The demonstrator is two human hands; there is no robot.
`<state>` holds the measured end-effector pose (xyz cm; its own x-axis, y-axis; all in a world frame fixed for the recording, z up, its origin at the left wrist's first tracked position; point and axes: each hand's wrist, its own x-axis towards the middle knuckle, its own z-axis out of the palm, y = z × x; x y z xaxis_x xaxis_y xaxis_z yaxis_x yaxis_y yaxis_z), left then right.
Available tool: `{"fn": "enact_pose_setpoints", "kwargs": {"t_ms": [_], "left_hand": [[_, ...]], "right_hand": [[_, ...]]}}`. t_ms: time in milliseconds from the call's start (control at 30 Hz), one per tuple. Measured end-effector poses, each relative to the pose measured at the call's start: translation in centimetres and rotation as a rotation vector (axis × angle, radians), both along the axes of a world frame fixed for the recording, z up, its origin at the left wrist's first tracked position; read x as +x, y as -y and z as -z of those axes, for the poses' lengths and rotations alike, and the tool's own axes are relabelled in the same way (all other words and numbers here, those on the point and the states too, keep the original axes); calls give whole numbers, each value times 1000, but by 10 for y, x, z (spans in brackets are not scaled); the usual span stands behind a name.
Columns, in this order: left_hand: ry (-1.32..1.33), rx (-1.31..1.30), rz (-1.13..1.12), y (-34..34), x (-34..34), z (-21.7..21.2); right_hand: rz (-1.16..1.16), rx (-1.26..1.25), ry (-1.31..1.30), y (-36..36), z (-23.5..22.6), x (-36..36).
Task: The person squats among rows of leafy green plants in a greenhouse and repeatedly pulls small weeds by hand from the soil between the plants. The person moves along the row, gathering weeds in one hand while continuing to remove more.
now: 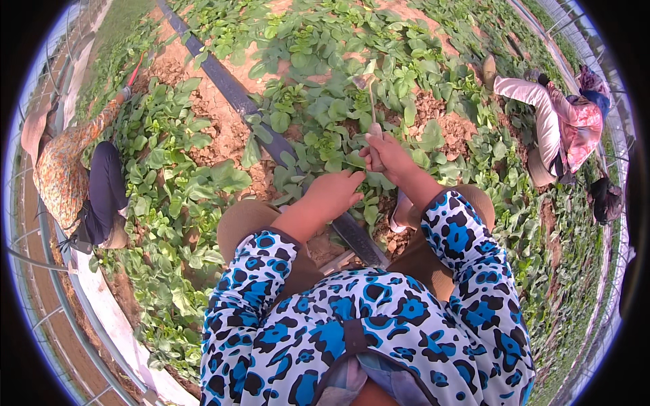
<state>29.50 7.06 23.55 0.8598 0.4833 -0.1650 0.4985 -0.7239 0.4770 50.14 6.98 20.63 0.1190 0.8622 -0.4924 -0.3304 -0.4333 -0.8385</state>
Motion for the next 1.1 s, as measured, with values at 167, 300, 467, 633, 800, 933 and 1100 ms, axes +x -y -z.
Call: {"fn": "enact_pose_setpoints", "kwargs": {"t_ms": [167,300,467,633,800,933,1100], "left_hand": [[-84,-152,242,20,20,6],[153,-108,242,23,17,-4],[105,-15,204,18,-2,-2],[87,11,179,5,-2,4],[36,48,175,-15,-8,-8],[55,43,176,-28,-8,-10],[56,112,179,-32,-8,-4]], "right_hand": [[-196,-134,461,-24,48,3],[-176,-81,856,-71,99,3],[-87,71,1294,-138,157,13],[-174,89,1414,-208,185,35],[-329,22,1497,-261,212,50],[-342,6,1490,-296,236,66],[-400,-98,1387,-321,255,58]]}}
